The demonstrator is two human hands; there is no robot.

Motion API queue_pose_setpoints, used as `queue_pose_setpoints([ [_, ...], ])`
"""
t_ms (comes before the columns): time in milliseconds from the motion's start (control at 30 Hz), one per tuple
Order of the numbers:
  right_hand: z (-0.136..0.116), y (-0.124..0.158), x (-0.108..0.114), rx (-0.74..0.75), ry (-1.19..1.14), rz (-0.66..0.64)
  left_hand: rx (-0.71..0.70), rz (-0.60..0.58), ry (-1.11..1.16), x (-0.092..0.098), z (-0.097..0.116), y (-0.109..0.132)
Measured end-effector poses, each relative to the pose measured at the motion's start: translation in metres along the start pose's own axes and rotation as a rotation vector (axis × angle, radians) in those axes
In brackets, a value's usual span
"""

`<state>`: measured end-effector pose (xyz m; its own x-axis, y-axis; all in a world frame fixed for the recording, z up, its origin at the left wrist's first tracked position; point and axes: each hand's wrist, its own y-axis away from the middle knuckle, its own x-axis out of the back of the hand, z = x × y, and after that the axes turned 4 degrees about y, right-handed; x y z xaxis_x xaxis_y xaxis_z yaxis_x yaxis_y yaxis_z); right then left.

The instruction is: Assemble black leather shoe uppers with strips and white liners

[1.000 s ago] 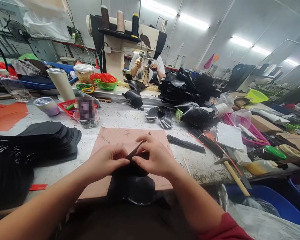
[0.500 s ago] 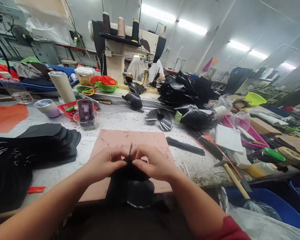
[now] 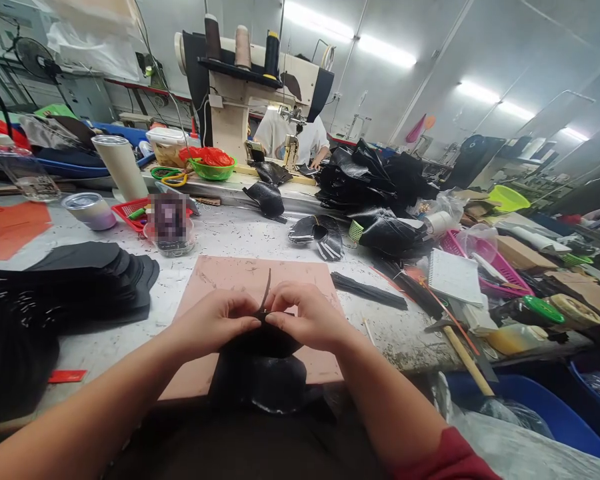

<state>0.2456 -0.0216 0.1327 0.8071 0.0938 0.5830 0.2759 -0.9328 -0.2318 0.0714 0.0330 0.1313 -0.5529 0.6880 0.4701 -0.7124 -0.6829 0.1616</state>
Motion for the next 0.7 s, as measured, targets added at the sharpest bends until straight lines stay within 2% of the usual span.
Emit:
queue_pose_setpoints([
  [233,0.004,-0.004,0.000,-0.046,0.039,-0.032,-0.018,-0.082,0.011,0.002,-0.004,-0.004],
  [367,0.003,-0.006,-0.001,-0.076,0.140,-0.048,-0.048,-0.122,0.019,0.004,-0.001,-0.006],
  [500,-0.001,-0.008,0.001,-0.083,0.285,-0.071,-0.075,-0.102,0.025,0.004,-0.002,-0.010],
  [700,-0.002,-0.007,0.003,-0.078,0.424,-0.134,-0.078,-0.079,0.080,0.002,-0.014,-0.011],
])
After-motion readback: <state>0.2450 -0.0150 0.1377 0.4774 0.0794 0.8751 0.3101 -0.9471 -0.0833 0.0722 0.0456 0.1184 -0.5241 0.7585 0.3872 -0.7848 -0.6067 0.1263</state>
